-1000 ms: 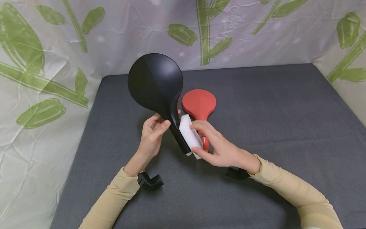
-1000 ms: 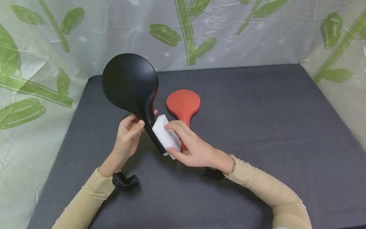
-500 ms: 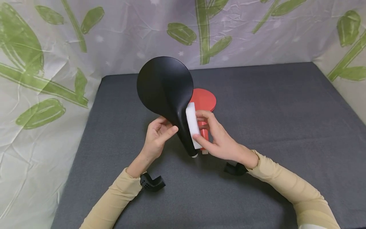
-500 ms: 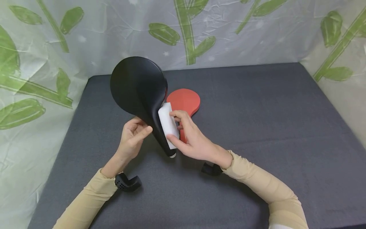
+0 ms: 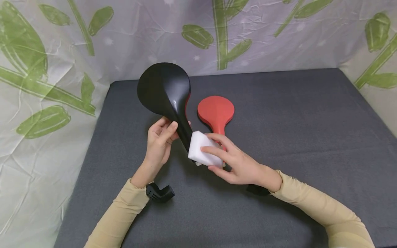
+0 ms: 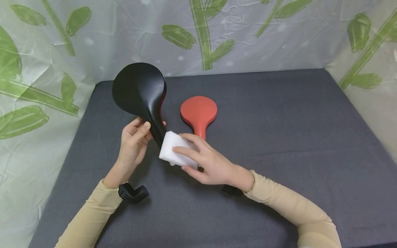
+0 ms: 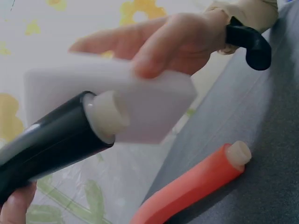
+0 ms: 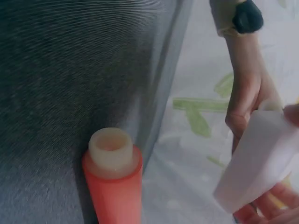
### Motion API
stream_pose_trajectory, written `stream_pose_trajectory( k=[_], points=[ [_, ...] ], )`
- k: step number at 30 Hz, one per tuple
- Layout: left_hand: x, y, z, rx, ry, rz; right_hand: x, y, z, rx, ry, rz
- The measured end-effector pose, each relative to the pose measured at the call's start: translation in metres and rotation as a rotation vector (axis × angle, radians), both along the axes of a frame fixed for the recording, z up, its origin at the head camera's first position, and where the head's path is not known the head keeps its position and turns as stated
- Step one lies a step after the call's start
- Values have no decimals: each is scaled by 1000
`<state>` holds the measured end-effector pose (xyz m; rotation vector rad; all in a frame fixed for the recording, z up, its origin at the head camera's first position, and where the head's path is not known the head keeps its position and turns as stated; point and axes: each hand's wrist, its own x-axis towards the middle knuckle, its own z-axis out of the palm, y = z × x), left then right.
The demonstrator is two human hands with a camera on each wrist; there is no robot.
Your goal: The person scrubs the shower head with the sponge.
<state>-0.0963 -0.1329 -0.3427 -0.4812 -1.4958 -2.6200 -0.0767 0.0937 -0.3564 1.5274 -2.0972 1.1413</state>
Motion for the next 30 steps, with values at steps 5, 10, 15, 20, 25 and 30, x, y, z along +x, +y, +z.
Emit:
stream_pose_trajectory(
  k=[5,10,15,20,25,30],
  points=[
    [-2,-1,0,28,-87,56,6,2,0,63,229,21],
    [-3,2,-2,34,-128,78,8,2,5,91,369,22],
    [-2,6,-6,14,-167,111,13,-4,10,172,456,-31],
    [-1,9,-8,-10,-207,137,19,-13,13,317,620,-86],
    [0,9,-5,-2,-201,143,15,-9,14,308,483,-62],
    [0,7,-3,-4,-173,150,5,-2,14,171,269,-77]
  ],
)
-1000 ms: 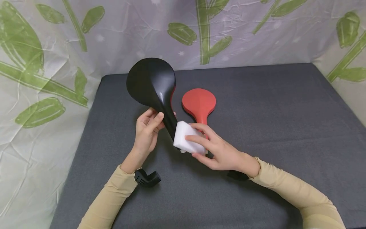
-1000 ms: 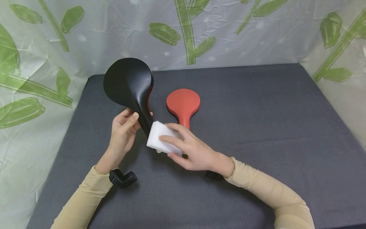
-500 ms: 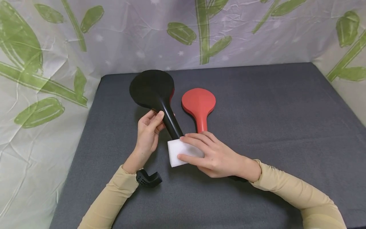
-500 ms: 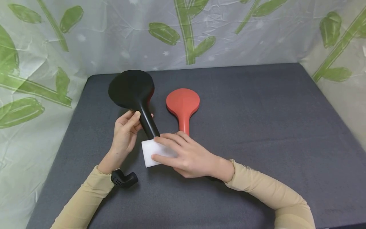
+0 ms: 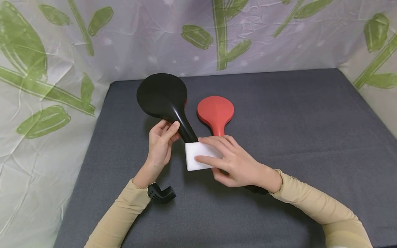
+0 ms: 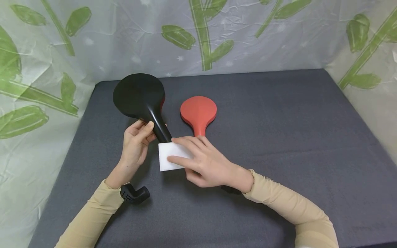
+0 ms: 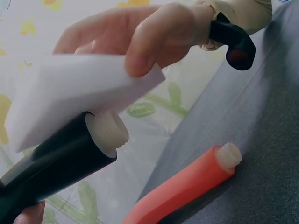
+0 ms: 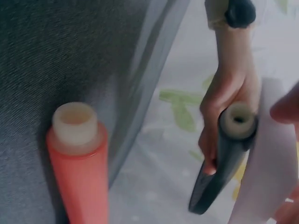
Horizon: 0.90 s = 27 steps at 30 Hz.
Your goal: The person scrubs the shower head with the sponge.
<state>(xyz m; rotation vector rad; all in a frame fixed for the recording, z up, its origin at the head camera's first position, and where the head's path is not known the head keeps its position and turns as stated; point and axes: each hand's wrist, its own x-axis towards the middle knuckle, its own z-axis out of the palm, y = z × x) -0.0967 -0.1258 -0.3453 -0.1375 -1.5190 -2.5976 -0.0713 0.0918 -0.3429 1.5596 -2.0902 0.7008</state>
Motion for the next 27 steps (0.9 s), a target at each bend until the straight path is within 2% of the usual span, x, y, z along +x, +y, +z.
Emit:
stream_pose_trajectory(
  k=[3,5,11,14,17,21,24,27],
  points=[
    [0,0,0,-5,6,-2,-3,0,-3,-81,-38,-17],
    [0,0,1,-6,-1,2,-1,-3,-4,-98,-39,-6],
    [1,0,-1,0,-32,-2,10,-13,-4,6,55,75],
    [1,0,0,16,-28,-12,11,-13,-3,-21,37,84],
    [1,-3,2,46,-20,-22,9,-11,-3,-110,-59,58],
    [0,-6,6,93,-13,-43,5,-7,-9,-207,-239,8],
    [1,-7,9,114,-10,-60,4,-5,-13,-223,-387,-16],
    [2,-7,10,118,-15,-68,6,-4,-14,-211,-494,-26]
  ],
)
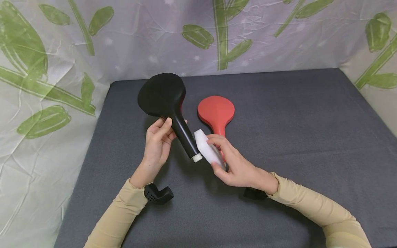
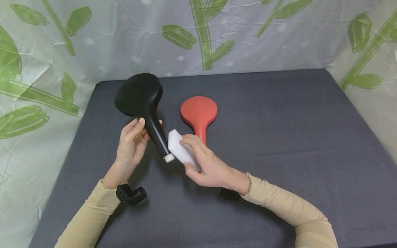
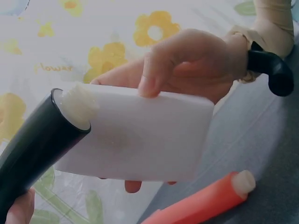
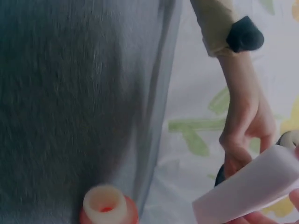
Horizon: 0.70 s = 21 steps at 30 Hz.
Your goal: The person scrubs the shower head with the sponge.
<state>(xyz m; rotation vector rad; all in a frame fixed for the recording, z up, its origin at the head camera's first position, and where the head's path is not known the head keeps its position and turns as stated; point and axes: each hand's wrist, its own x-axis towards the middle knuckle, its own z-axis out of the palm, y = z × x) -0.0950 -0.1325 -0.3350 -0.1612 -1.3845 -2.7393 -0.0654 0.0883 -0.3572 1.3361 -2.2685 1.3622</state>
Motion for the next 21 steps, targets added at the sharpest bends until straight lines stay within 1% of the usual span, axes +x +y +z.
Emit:
stream_pose_trajectory(
  k=[2,3,5,7,9,14,17,21],
  points=[
    [1,0,0,-2,-6,-5,2,0,0,-2,-38,12],
    [1,1,0,0,-11,-5,2,0,1,-13,-41,25],
    [1,1,0,-1,-19,-4,3,-2,2,-31,-21,47],
    [0,2,-2,-4,-22,-8,4,-3,3,-49,35,63],
    [0,3,-3,-12,-21,-9,4,-4,6,-54,117,66],
    [-3,4,-9,-31,-17,-5,6,-7,12,5,363,40],
    [-3,6,-12,-48,-30,-1,7,-9,13,84,508,36],
    [-3,8,-14,-84,-61,8,11,-12,12,236,676,28]
  ],
)
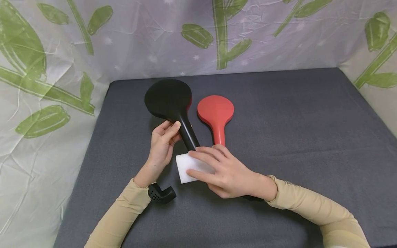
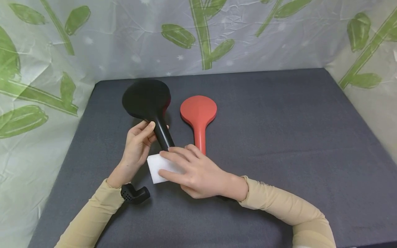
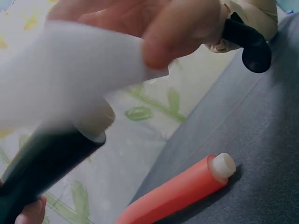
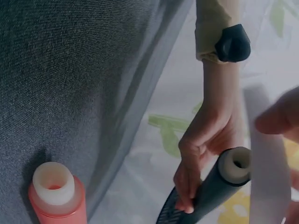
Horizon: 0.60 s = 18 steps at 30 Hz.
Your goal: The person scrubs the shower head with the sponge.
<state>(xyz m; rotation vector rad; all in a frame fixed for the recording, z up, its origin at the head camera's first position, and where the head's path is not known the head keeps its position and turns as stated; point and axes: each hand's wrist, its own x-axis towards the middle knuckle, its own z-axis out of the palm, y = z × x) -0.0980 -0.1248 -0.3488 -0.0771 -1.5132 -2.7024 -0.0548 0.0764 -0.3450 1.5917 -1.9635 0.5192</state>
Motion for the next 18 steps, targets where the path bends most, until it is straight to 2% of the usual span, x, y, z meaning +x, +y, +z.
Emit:
stream_pose_trajectory(
  k=[3,6,10,18],
  points=[
    [0,1,-1,-26,-19,9,2,-1,-2,100,115,-22],
    [-1,1,-1,-38,-27,17,1,0,-3,133,193,-30],
    [-2,0,-1,-38,-28,32,-5,5,-5,71,166,-21],
    [-7,-5,3,-35,-10,49,-12,14,-7,-18,29,-47]
  ],
)
